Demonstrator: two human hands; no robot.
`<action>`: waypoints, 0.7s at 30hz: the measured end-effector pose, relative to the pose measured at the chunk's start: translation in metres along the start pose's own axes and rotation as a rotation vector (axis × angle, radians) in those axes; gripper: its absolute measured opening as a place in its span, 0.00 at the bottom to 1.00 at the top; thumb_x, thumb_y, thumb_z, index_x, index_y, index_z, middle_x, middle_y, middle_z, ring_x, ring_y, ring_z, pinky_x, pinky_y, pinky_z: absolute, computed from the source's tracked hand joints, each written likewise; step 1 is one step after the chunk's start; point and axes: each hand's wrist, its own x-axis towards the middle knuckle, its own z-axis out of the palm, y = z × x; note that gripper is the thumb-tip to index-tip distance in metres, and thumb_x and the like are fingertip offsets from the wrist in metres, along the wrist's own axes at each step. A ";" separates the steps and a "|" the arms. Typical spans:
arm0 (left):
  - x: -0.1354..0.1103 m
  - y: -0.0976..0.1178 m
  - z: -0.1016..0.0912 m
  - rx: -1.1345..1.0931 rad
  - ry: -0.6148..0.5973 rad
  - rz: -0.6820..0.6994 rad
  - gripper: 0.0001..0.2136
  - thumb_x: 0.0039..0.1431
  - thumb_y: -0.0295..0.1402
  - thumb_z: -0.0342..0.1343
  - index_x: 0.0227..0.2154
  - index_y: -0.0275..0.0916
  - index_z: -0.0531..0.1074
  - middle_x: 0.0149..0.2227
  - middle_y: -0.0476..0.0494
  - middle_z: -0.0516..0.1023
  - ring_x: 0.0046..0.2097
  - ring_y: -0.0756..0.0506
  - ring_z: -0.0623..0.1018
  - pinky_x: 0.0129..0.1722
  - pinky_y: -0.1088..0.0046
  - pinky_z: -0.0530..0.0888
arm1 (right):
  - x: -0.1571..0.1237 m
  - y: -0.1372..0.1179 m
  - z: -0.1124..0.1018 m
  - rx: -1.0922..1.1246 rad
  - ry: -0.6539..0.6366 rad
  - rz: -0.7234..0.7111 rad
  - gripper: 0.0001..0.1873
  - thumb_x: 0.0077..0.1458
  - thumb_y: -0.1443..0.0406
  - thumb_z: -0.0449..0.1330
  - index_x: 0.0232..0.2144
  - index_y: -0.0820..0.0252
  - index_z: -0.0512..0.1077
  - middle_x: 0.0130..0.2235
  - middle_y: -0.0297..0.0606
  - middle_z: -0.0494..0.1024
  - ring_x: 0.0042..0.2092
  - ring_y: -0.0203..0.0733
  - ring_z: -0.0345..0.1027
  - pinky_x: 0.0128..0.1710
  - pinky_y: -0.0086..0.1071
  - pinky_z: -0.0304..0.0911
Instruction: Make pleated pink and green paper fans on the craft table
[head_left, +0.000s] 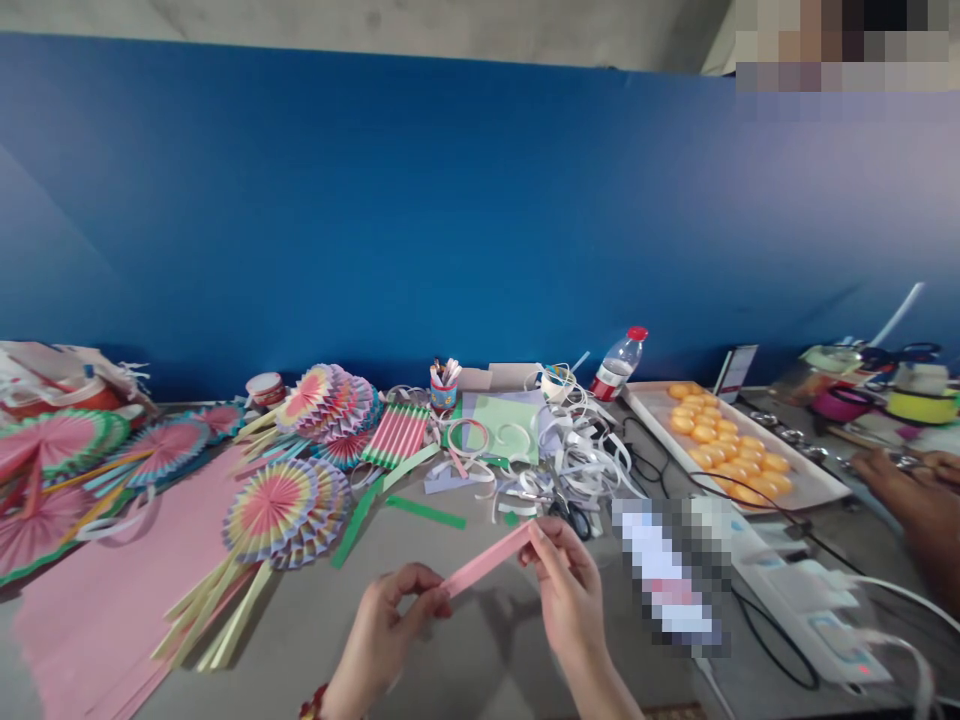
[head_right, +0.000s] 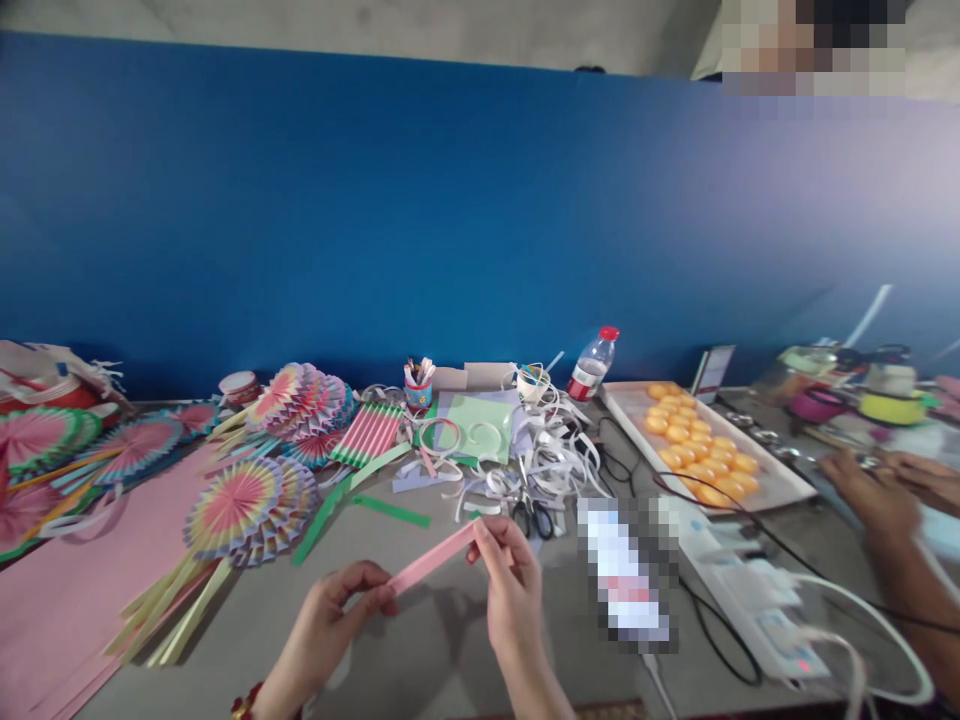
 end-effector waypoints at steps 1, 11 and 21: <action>0.000 -0.001 0.000 -0.023 -0.008 -0.008 0.15 0.61 0.44 0.55 0.27 0.39 0.76 0.28 0.45 0.81 0.32 0.46 0.77 0.33 0.77 0.68 | 0.000 0.000 0.000 0.001 -0.009 0.010 0.13 0.51 0.55 0.68 0.28 0.58 0.75 0.25 0.31 0.71 0.27 0.34 0.62 0.29 0.28 0.58; -0.001 -0.003 -0.001 -0.029 -0.043 0.016 0.15 0.61 0.44 0.55 0.26 0.38 0.76 0.27 0.45 0.80 0.33 0.46 0.76 0.35 0.76 0.67 | -0.001 0.003 -0.004 -0.060 -0.004 -0.047 0.10 0.54 0.58 0.66 0.29 0.58 0.74 0.25 0.30 0.70 0.27 0.34 0.62 0.28 0.27 0.58; 0.000 -0.003 0.005 -0.434 -0.223 -0.051 0.14 0.63 0.44 0.55 0.38 0.38 0.77 0.34 0.43 0.81 0.37 0.45 0.76 0.39 0.75 0.70 | -0.009 0.004 0.012 -0.010 -0.324 0.102 0.11 0.55 0.57 0.66 0.36 0.57 0.76 0.31 0.35 0.74 0.32 0.36 0.66 0.32 0.28 0.64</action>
